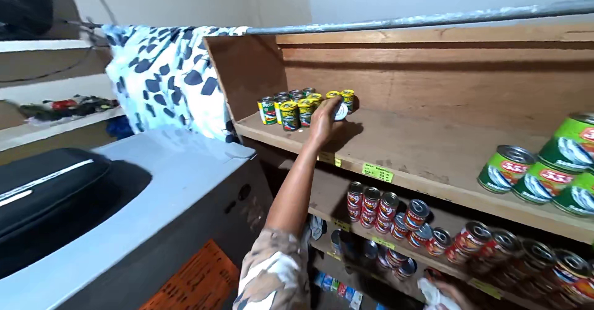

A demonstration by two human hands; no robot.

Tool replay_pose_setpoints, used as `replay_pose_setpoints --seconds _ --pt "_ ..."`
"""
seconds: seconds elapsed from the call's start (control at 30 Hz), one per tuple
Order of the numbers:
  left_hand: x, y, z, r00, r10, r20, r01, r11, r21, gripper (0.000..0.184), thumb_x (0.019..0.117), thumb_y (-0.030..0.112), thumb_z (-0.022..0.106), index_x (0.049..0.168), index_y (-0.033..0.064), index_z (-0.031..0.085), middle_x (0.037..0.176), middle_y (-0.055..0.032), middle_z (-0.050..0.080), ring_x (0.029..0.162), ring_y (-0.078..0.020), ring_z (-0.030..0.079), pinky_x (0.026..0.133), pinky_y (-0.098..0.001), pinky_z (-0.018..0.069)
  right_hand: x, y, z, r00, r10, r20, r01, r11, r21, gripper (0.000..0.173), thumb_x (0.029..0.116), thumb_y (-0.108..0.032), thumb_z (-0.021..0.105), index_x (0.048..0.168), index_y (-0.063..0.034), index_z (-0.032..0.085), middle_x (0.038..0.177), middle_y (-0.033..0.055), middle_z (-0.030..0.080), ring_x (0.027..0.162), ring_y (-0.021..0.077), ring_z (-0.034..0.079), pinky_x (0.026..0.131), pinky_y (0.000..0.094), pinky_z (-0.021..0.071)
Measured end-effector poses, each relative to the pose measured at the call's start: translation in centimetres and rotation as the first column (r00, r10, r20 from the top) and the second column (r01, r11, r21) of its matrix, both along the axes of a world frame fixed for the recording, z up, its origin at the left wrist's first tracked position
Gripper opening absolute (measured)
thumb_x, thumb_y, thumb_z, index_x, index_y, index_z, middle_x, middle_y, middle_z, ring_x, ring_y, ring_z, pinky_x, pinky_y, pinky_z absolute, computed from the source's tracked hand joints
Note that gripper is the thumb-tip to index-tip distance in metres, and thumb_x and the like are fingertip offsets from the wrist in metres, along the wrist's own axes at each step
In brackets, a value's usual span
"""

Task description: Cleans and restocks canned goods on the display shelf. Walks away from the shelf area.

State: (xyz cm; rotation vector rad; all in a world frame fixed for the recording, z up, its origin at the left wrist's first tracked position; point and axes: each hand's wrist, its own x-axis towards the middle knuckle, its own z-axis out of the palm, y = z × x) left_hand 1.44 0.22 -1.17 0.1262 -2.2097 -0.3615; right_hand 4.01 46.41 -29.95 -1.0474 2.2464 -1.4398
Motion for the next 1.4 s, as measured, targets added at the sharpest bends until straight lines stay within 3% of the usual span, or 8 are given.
replay_pose_setpoints --seconds 0.1,0.23,0.47,0.97,1.07,1.17,1.3,1.4 --pt "3.8 9.8 -3.4 0.905 -0.376 -0.199 0.42 0.864 0.277 0.096 0.0638 0.011 0.095 0.145 0.0044 0.046 0.135 -0.0133 0.062 0.121 -0.0227 0.063 0.103 -0.0433 0.0541 0.3 1.0 7.0 0.975 -0.187 -0.117 0.156 0.96 -0.231 0.04 0.0994 -0.019 0.059 0.125 0.0116 0.062 0.115 0.0178 0.07 0.106 0.0122 0.067 0.098 0.0316 0.0537" --pt "5.6 21.8 -10.8 0.714 -0.649 -0.264 0.684 0.565 0.462 0.073 0.0609 0.016 0.096 0.121 -0.0094 0.064 0.119 -0.0154 0.07 0.114 -0.0149 0.066 0.101 -0.0302 0.0544 -0.7 0.9 13.6 0.808 -0.407 -0.425 0.13 0.828 -0.545 0.039 0.1059 -0.045 0.049 0.126 -0.0178 0.068 0.131 -0.0144 0.065 0.122 -0.0111 0.053 0.106 0.0151 0.0451" --pt "3.4 28.6 -16.6 0.683 -0.726 -0.076 0.625 0.527 0.576 0.058 0.0666 0.009 0.084 0.119 -0.0086 0.068 0.12 -0.0171 0.069 0.112 -0.0173 0.065 0.1 -0.0319 0.0517 -0.1 -2.3 11.9 0.548 -0.381 -0.745 0.313 0.919 -0.24 0.039 0.1026 -0.031 0.05 0.118 -0.0018 0.071 0.128 0.0218 0.067 0.123 0.0353 0.062 0.103 0.0444 0.0512" --pt "2.6 32.6 -17.5 0.665 -0.739 0.107 0.525 0.566 0.636 0.065 0.0662 0.013 0.09 0.125 -0.004 0.067 0.124 -0.017 0.068 0.112 -0.0201 0.066 0.099 -0.0366 0.0531 0.1 2.1 13.3 0.643 -0.283 -0.712 0.387 0.922 -0.017 0.023 0.0855 0.006 0.065 0.107 0.0038 0.074 0.107 0.0227 0.071 0.103 0.0419 0.069 0.086 0.0525 0.0588" --pt "2.0 32.6 -18.9 0.603 -0.796 -0.053 0.259 0.133 0.957 0.062 0.0811 -0.006 0.073 0.139 -0.0077 0.052 0.122 -0.014 0.068 0.103 -0.0108 0.068 0.092 -0.0267 0.0566 -0.6 7.3 15.2 0.871 -0.284 -0.401 0.301 0.953 -0.022 0.028 0.0956 -0.01 0.061 0.12 0.0003 0.071 0.117 0.0147 0.072 0.109 0.0211 0.068 0.097 0.0407 0.055" --pt "2.3 34.2 -19.2 0.674 -0.697 -0.243 -0.049 -0.371 0.927 0.039 0.1068 0.01 0.049 0.145 0.0044 0.041 0.109 -0.0101 0.068 0.089 -0.0157 0.07 0.077 -0.0317 0.0598 -0.9 8.4 15.6 0.728 -0.604 -0.326 0.536 0.797 -0.28 0.027 0.0959 -0.015 0.06 0.11 0.0058 0.071 0.104 0.0139 0.073 0.092 0.0056 0.067 0.085 0.0224 0.0546" --pt "4.3 36.8 -17.9 0.78 -0.524 -0.342 -0.05 -0.597 0.8 0.024 0.111 0.013 0.03 0.115 0.009 0.053 0.085 -0.0013 0.067 0.076 -0.0075 0.068 0.069 -0.0246 0.0583 -0.1 3.0 11.0 0.719 -0.421 -0.552 0.449 0.889 -0.092 0.041 0.1006 -0.022 0.056 0.132 0.0025 0.065 0.137 0.0232 0.062 0.13 0.039 0.058 0.11 0.0545 0.0448" --pt "3.5 36.2 -17.3 0.817 -0.434 -0.379 -0.051 -0.709 0.704 0.046 0.1117 0.041 0.027 0.104 0.0099 0.061 0.082 -0.0049 0.07 0.074 -0.0133 0.071 0.067 -0.0298 0.0604 -0.2 3.4 6.6 0.503 -0.325 -0.801 0.264 0.94 -0.216 0.024 0.0995 -0.007 0.056 0.116 -0.0081 0.073 0.126 0.0136 0.07 0.126 0.0333 0.061 0.108 0.046 0.0492"
